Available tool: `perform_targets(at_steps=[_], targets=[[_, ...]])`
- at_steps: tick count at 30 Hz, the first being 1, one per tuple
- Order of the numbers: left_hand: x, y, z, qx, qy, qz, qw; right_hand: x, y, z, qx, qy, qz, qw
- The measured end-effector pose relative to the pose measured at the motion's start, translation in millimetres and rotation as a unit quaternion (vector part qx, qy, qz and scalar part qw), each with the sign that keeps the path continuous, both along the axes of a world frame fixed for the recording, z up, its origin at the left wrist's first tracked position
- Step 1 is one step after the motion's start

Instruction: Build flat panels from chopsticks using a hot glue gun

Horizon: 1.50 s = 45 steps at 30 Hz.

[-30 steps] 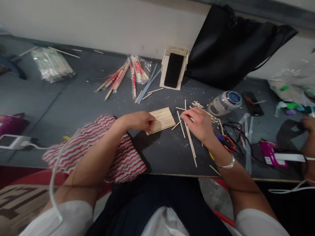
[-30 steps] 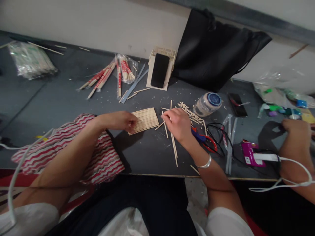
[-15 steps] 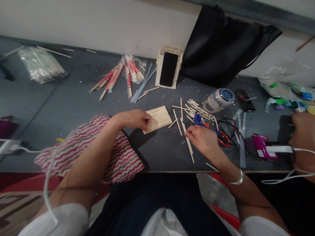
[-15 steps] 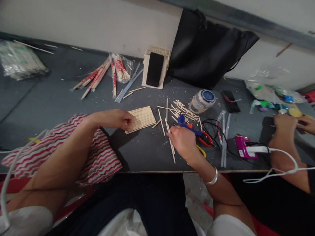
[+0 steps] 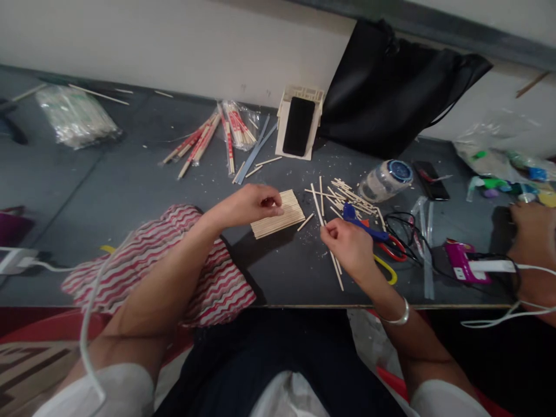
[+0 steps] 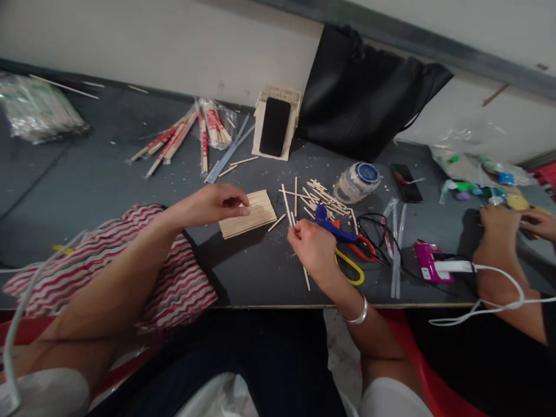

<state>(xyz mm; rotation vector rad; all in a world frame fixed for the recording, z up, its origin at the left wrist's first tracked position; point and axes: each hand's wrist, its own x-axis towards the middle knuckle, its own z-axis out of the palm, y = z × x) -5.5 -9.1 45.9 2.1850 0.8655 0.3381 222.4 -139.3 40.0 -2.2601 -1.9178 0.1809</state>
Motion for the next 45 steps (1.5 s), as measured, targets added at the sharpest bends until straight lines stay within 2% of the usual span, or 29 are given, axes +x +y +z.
perform_targets(at_steps=[3,6,8,11,12,15,18,21,26,28,30,31,33,35,38,39,40,42,45], targets=[[9,-7,-5.5,-0.030,-0.094,0.043,0.994,-1,-3,4.6,0.045,0.144,0.054,0.987],[20,-16,-10.9,-0.133,-0.165,0.025,0.977,-8,1,8.1,0.036,0.202,0.110,0.972],[26,-21,-14.0,-0.199,-0.212,0.022,0.957,-11,12,11.5,0.004,0.192,0.135,0.972],[31,-23,-17.0,-0.244,-0.280,0.057,0.927,-6,41,18.1,-0.064,0.166,0.143,0.974],[31,-23,-17.5,-0.254,-0.297,0.072,0.918,-2,52,19.8,-0.065,0.141,0.127,0.980],[30,-18,-18.2,-0.294,-0.325,0.113,0.892,11,83,20.7,-0.021,-0.016,0.053,0.998],[29,-16,-17.8,-0.337,-0.316,0.140,0.876,18,102,16.9,-0.067,-0.099,0.019,0.993],[29,-17,-16.4,-0.364,-0.305,0.149,0.867,21,115,14.5,-0.134,-0.089,0.016,0.987],[29,-18,-13.0,-0.375,-0.317,0.155,0.857,26,127,17.0,-0.171,-0.049,0.013,0.984],[28,-17,-12.2,-0.388,-0.321,0.154,0.850,27,122,18.1,-0.128,-0.036,0.019,0.991],[28,-17,-11.7,-0.407,-0.323,0.148,0.841,27,111,18.3,-0.011,-0.029,0.072,0.997],[28,-17,-11.6,-0.417,-0.325,0.144,0.837,26,102,18.1,0.067,-0.031,0.122,0.990],[28,-18,-11.7,-0.439,-0.328,0.135,0.825,22,83,16.5,0.208,-0.050,0.245,0.946],[29,-20,-12.3,-0.467,-0.328,0.121,0.812,15,65,13.6,0.302,-0.091,0.357,0.879],[30,-24,-14.7,-0.521,-0.325,0.087,0.784,5,47,7.1,0.387,-0.147,0.471,0.779],[30,-26,-16.0,-0.538,-0.325,0.071,0.775,2,44,4.5,0.401,-0.156,0.490,0.758],[30,-28,-17.5,-0.553,-0.326,0.053,0.765,0,43,1.7,0.405,-0.161,0.500,0.748],[31,-31,-20.7,-0.571,-0.330,0.021,0.751,-2,43,-4.2,0.370,-0.157,0.501,0.766],[33,-32,-23.8,-0.586,-0.332,0.010,0.739,1,46,-13.9,0.271,-0.109,0.475,0.830]])
